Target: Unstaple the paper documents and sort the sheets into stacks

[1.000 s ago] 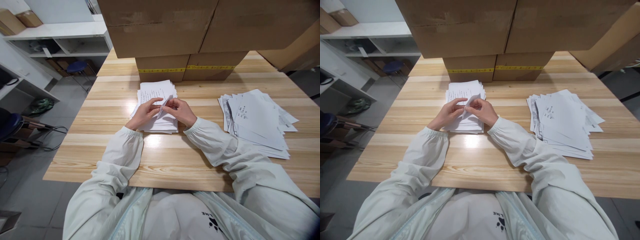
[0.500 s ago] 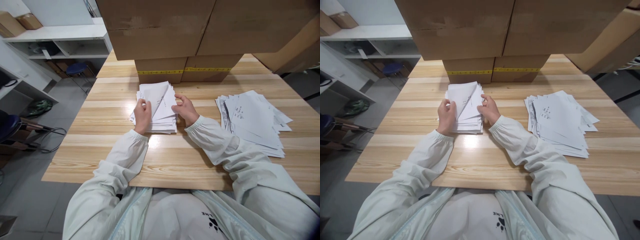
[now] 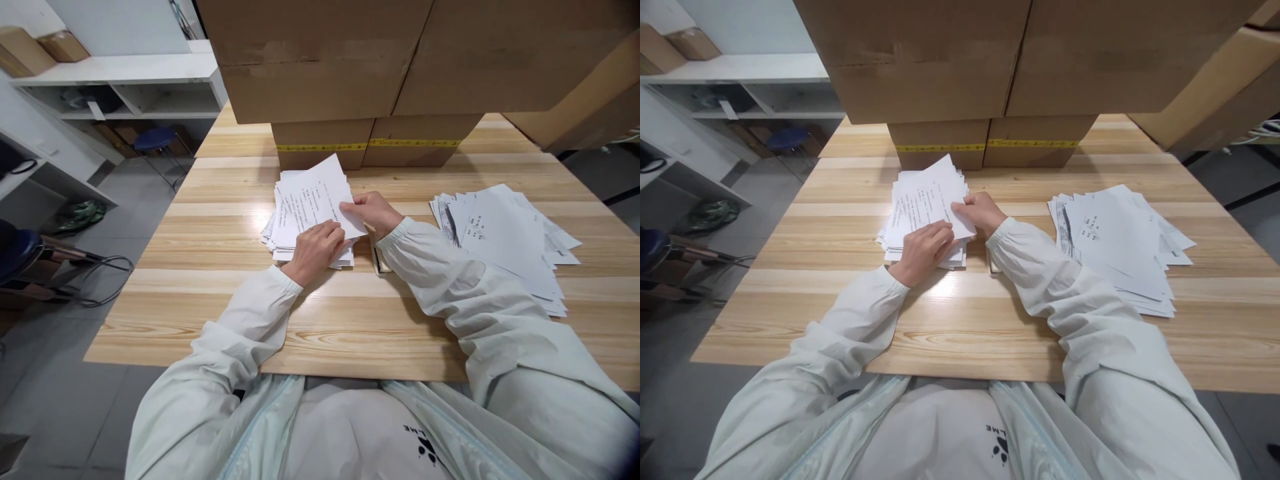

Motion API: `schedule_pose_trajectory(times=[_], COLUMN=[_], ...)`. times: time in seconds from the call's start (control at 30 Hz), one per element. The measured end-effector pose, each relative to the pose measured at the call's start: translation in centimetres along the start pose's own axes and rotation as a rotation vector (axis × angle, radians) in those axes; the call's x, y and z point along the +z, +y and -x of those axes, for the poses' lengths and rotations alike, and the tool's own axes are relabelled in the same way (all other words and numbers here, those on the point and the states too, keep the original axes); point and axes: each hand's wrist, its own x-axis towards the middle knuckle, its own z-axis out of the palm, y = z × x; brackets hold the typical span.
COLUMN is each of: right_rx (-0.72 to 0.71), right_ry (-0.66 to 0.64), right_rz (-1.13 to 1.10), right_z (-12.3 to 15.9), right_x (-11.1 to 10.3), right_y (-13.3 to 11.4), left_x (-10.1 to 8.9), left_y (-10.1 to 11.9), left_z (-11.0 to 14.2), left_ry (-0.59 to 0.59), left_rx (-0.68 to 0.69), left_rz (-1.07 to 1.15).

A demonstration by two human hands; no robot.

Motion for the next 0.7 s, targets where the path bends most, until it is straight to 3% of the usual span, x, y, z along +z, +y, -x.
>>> schedule_pose_trajectory(times=[0.1,0.17,0.23,0.27,0.33,0.4,0.47,0.57,0.7], right_rx=[-0.210,-0.408,-0.481,-0.477,-0.404,-0.269,-0.121,-0.010,-0.044], right_ry=[0.110,0.263,0.392,0.445,0.494,0.455,0.367,0.276,0.210], right_rz=[0.153,0.205,0.176,0.133,0.020,-0.089,-0.153,-0.159,-0.060], right_z=[2.2,4.6,7.3,8.6,11.1,13.1,14.6,15.9,16.6], right_x=[-1.3,-2.9,-4.7,-5.4,-6.3,-6.3,-5.8,-4.9,-4.3], right_y=[-1.6,-3.0,-4.1,-4.3,-4.2,-3.2,-1.6,0.8,2.5], left_x=[-1.6,-3.3,-4.9,-5.5,-6.1,-5.8,-4.9,-2.9,-1.2], left_y=[1.0,1.4,1.4,1.4,1.5,2.0,2.8,4.0,4.3], left_z=[-0.3,-0.9,-1.6,-1.8,-1.9,-1.3,-0.1,1.7,3.0], left_ry=[0.293,0.552,0.683,0.616,0.346,0.046,-0.124,-0.106,-0.051], left_rx=[-0.025,-0.116,-0.254,-0.327,-0.467,-0.551,-0.577,-0.620,-0.730], left_rz=[0.144,0.305,0.499,0.613,0.866,1.092,1.252,1.366,1.476])
